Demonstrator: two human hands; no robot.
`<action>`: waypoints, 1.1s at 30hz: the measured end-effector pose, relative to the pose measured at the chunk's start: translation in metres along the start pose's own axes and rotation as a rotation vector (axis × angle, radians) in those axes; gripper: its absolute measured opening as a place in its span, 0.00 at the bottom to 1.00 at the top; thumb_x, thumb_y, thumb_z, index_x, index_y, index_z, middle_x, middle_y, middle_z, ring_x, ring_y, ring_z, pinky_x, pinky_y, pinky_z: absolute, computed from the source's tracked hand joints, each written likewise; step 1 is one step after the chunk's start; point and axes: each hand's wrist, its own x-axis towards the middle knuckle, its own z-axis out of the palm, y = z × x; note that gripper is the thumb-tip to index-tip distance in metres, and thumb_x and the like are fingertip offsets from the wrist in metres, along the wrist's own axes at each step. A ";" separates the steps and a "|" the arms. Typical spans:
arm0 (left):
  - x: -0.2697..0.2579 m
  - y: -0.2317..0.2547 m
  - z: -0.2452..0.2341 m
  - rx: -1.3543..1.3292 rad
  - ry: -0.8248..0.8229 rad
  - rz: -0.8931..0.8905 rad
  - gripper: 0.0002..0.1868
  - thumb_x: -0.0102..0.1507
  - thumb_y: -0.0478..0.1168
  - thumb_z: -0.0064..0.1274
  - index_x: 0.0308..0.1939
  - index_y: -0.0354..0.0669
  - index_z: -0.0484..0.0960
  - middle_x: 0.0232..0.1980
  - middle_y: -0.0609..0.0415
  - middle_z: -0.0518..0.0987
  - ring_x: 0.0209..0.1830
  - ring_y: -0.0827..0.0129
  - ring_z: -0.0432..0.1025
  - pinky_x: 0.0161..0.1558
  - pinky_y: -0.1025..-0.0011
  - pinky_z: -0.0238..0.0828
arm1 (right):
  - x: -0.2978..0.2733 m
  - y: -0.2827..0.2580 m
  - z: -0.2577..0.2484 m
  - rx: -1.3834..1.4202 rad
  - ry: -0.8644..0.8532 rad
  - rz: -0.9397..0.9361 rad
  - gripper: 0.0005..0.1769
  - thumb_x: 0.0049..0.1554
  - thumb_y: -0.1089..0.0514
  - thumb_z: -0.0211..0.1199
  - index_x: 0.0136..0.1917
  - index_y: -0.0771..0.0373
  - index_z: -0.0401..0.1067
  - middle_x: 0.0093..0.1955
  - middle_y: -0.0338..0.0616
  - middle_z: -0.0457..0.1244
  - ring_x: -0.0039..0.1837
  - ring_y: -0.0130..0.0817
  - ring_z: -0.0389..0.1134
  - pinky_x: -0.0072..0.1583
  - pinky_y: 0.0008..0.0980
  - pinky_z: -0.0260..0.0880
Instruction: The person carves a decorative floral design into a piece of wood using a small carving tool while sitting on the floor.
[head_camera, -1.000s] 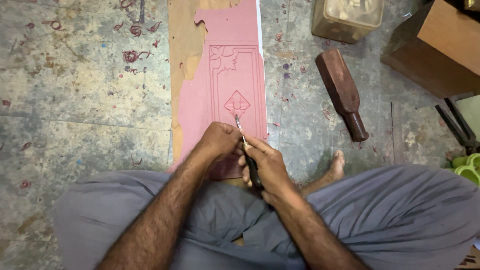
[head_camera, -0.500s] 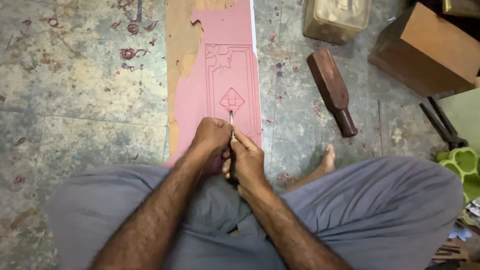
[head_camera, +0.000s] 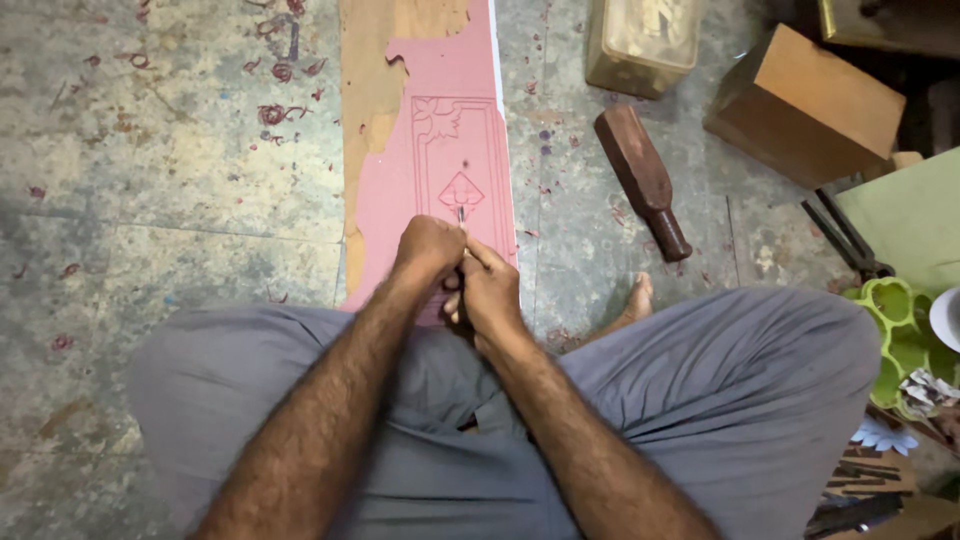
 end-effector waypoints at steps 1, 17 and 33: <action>-0.002 0.001 -0.002 -0.011 -0.029 -0.009 0.18 0.66 0.42 0.51 0.29 0.30 0.84 0.22 0.45 0.80 0.18 0.61 0.73 0.23 0.60 0.70 | -0.002 -0.001 -0.002 0.011 -0.020 0.032 0.24 0.63 0.62 0.51 0.71 0.60 0.71 0.35 0.43 0.65 0.24 0.27 0.61 0.25 0.27 0.59; 0.049 -0.041 0.015 0.553 -0.110 0.402 0.14 0.67 0.36 0.45 0.31 0.33 0.83 0.26 0.49 0.79 0.22 0.64 0.76 0.25 0.64 0.72 | -0.002 -0.015 -0.018 0.218 -0.123 0.254 0.25 0.64 0.58 0.49 0.74 0.57 0.68 0.35 0.41 0.63 0.28 0.29 0.61 0.28 0.28 0.62; 0.002 0.011 -0.018 -0.138 -0.045 -0.146 0.16 0.65 0.41 0.51 0.26 0.34 0.81 0.18 0.48 0.73 0.13 0.64 0.64 0.16 0.60 0.58 | -0.008 -0.013 0.045 0.306 0.149 0.127 0.25 0.62 0.63 0.50 0.72 0.60 0.69 0.27 0.39 0.59 0.23 0.28 0.58 0.24 0.30 0.57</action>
